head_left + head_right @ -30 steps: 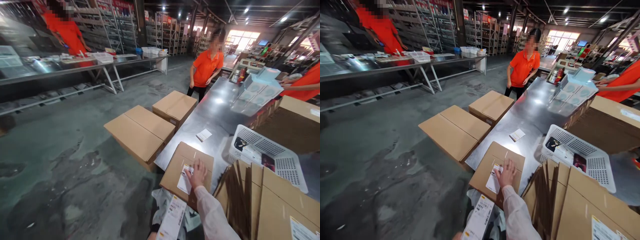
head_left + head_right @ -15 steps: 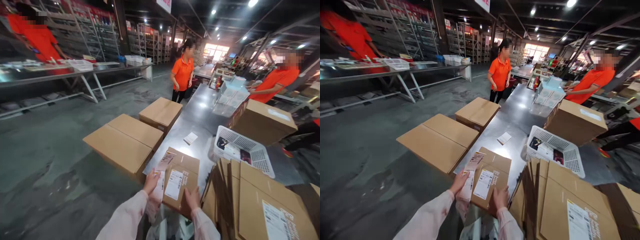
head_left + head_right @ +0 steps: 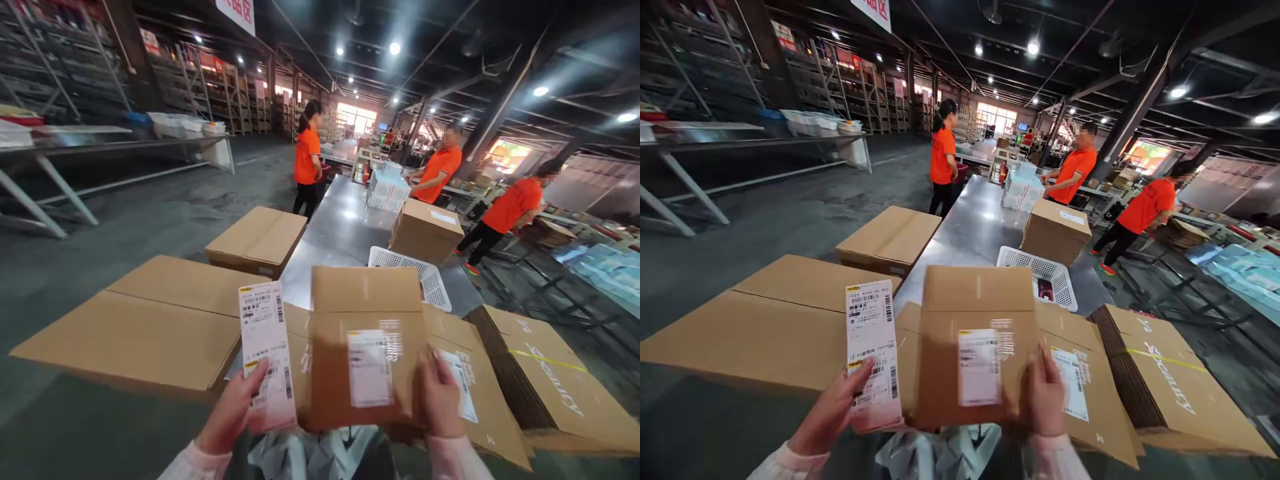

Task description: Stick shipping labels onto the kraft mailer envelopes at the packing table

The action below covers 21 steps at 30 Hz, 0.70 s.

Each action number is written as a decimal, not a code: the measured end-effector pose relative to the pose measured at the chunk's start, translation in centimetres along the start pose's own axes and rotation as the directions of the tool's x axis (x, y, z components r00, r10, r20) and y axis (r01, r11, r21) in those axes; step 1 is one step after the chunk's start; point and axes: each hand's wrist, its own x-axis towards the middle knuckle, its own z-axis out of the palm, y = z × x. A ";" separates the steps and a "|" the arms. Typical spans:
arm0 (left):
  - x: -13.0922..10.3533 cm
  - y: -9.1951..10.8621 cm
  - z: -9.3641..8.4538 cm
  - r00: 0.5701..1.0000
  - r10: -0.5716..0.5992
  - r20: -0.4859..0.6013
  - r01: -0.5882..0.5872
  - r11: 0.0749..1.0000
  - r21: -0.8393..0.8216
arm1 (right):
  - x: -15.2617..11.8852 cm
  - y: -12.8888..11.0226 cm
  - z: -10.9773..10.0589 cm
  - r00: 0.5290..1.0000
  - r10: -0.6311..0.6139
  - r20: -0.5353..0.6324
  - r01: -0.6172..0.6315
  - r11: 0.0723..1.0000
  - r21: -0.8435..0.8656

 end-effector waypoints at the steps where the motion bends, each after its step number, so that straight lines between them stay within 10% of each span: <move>1: -1.1 0.1 0.2 1.000 -0.005 0.026 0.006 1.000 -0.020 | 2.4 -0.4 -3.8 0.996 0.010 -0.086 -0.019 0.994 -0.107; 4: -3.3 -0.7 0.2 0.996 -0.005 0.091 0.005 1.000 -0.001 | 7.5 -0.9 -11.2 0.986 0.057 -0.156 -0.115 0.911 -0.396; 6: -4.0 -2.1 0.1 0.992 0.001 0.126 -0.009 0.998 0.064 | 6.9 -1.4 -10.5 0.984 -0.072 -0.165 -0.013 0.883 -0.469; 9: -4.6 -4.4 0.5 0.974 0.053 0.218 -0.092 0.981 0.173 | -0.4 -2.4 -2.3 0.966 -0.070 0.251 0.113 0.981 -0.160; 12: -4.7 -5.2 1.0 0.937 0.139 0.321 -0.236 0.929 0.286 | -10.4 -2.7 7.1 0.602 -0.015 0.798 -0.164 0.976 0.142; 16: -3.6 -3.8 0.1 0.956 0.234 0.177 -0.273 0.930 0.245 | -17.0 -1.5 13.0 0.403 0.025 0.915 -0.291 0.951 0.102; 18: -2.8 -3.3 -0.9 0.974 0.212 0.082 -0.224 0.953 0.204 | -16.6 -1.2 14.3 0.375 0.000 0.927 -0.237 0.967 0.096; 21: -1.7 -4.0 -2.1 0.987 0.161 0.012 -0.160 0.964 0.215 | -14.1 -1.8 15.8 0.486 -0.061 0.872 -0.084 0.990 0.117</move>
